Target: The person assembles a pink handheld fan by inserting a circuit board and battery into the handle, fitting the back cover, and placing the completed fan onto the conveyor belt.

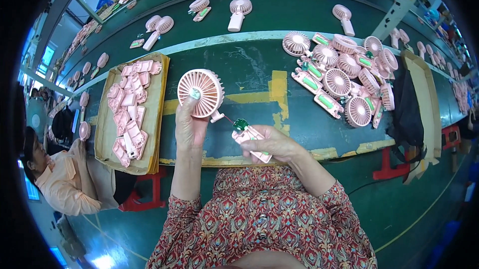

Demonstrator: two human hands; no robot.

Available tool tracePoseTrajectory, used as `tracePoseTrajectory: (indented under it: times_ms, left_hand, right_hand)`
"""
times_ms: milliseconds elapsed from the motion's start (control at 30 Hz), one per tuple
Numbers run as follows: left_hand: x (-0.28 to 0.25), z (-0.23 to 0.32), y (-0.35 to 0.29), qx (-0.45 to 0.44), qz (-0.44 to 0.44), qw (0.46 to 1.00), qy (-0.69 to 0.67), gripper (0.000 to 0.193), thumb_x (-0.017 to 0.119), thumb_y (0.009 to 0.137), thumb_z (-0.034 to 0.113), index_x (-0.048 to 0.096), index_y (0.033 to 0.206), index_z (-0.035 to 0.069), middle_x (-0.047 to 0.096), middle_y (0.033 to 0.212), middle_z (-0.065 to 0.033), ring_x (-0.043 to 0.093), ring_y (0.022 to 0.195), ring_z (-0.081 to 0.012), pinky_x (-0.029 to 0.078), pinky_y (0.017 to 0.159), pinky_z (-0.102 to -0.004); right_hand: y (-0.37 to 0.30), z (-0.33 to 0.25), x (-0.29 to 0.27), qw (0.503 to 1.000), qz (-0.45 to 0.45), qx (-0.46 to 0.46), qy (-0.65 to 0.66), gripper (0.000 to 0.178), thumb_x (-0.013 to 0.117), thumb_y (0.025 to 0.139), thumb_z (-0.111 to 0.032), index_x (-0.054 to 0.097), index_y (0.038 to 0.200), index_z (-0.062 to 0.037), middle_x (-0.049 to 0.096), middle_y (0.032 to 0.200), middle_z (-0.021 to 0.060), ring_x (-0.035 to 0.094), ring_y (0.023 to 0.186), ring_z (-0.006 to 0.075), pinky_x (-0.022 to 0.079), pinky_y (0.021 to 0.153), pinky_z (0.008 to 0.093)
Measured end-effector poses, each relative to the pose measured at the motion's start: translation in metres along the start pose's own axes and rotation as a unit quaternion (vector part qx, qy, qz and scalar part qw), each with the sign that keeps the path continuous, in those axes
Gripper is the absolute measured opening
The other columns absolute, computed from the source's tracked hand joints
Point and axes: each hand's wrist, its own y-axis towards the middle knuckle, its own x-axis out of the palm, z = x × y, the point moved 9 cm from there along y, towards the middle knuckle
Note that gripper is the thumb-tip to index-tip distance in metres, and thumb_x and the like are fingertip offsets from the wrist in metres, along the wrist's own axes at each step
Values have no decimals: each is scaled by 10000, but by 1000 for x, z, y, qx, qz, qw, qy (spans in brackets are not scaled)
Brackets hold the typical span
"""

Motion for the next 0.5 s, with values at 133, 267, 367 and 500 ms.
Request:
tracePoseTrajectory:
  times_ms: [133,267,367,500]
  left_hand:
    - [20,-5,-22,-22,-48,999,-9,456,649,834,159,459,1186,-59,585,1089,-132,606,976,-183,501,868,-330]
    - [51,-26,-52,-71,-141,984,78,700,718,721,271,411,1246,-76,537,1200,-186,565,1088,-252,461,947,-377]
    - [59,-21,-49,-45,-136,987,78,714,712,738,295,401,1249,-95,547,1184,-202,570,1079,-252,453,958,-369]
    - [46,-16,-26,-7,-68,994,85,449,675,822,161,483,1175,-38,590,1061,-105,588,943,-142,475,856,-290]
  right_hand:
    - [-13,-3,-16,994,13,-80,70,346,616,875,-323,508,1065,-54,592,761,61,555,544,95,440,432,205]
    - [-11,2,-32,989,117,-69,52,311,540,926,-337,533,993,-34,604,757,58,567,540,104,467,453,210]
    - [-14,-13,-10,990,109,-88,-20,275,588,901,-238,558,1054,-12,594,758,40,581,557,94,478,473,197]
    - [-10,-19,2,989,88,-94,-70,279,594,896,-189,562,1122,-28,559,753,1,565,567,68,518,567,223]
